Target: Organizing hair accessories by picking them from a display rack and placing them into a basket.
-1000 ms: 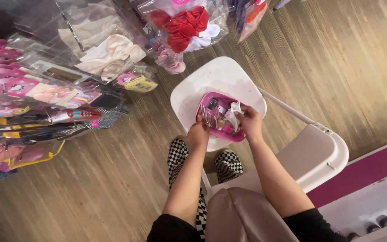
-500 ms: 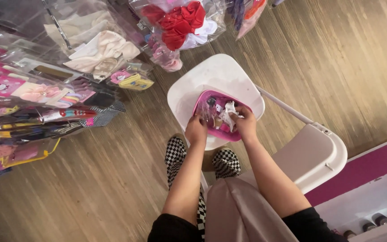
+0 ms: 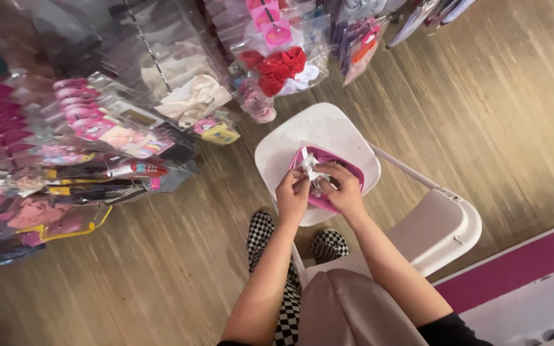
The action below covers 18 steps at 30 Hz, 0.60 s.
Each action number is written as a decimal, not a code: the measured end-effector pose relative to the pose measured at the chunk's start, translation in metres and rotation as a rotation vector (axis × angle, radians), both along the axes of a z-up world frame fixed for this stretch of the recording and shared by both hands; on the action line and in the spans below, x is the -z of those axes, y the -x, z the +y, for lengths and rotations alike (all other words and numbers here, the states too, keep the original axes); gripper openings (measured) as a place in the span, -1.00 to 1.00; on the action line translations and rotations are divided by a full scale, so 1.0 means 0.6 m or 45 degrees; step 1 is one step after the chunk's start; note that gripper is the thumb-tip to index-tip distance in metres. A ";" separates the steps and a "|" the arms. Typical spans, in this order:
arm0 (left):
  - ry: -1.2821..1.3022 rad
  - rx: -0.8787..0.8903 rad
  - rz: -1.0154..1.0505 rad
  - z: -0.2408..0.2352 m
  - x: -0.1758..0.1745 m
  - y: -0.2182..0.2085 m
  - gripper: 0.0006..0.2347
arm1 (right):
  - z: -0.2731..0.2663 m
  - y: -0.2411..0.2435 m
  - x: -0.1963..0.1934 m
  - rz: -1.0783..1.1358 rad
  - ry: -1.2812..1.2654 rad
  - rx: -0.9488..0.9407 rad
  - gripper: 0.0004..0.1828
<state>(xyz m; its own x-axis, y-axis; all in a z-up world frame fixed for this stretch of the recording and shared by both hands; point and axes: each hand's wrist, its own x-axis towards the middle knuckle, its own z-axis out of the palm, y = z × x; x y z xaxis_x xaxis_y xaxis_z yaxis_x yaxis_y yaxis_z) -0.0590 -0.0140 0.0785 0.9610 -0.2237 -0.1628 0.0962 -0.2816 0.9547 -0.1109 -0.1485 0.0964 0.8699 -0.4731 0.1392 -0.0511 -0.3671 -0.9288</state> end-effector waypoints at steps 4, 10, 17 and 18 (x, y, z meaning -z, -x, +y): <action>0.137 -0.004 0.101 0.010 -0.077 -0.011 -0.93 | -0.005 0.009 -0.082 -0.148 0.069 -0.171 -0.76; 0.325 0.120 0.220 0.019 -0.234 -0.014 -0.95 | -0.005 0.009 -0.238 -0.375 0.263 -0.198 -0.70; 0.510 0.112 0.178 0.032 -0.368 -0.057 -0.96 | 0.025 -0.017 -0.358 -0.574 0.432 -0.210 -0.74; 0.591 0.110 0.230 0.031 -0.401 -0.058 -0.95 | 0.019 -0.023 -0.370 -0.591 0.433 -0.204 -0.74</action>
<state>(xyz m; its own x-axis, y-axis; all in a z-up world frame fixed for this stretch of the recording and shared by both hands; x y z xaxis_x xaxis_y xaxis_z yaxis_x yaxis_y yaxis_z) -0.0239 0.0047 0.3190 0.9013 -0.3896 -0.1896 0.2668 0.1541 0.9514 -0.0968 -0.1370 0.3186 0.7390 -0.2035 0.6423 0.4123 -0.6174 -0.6699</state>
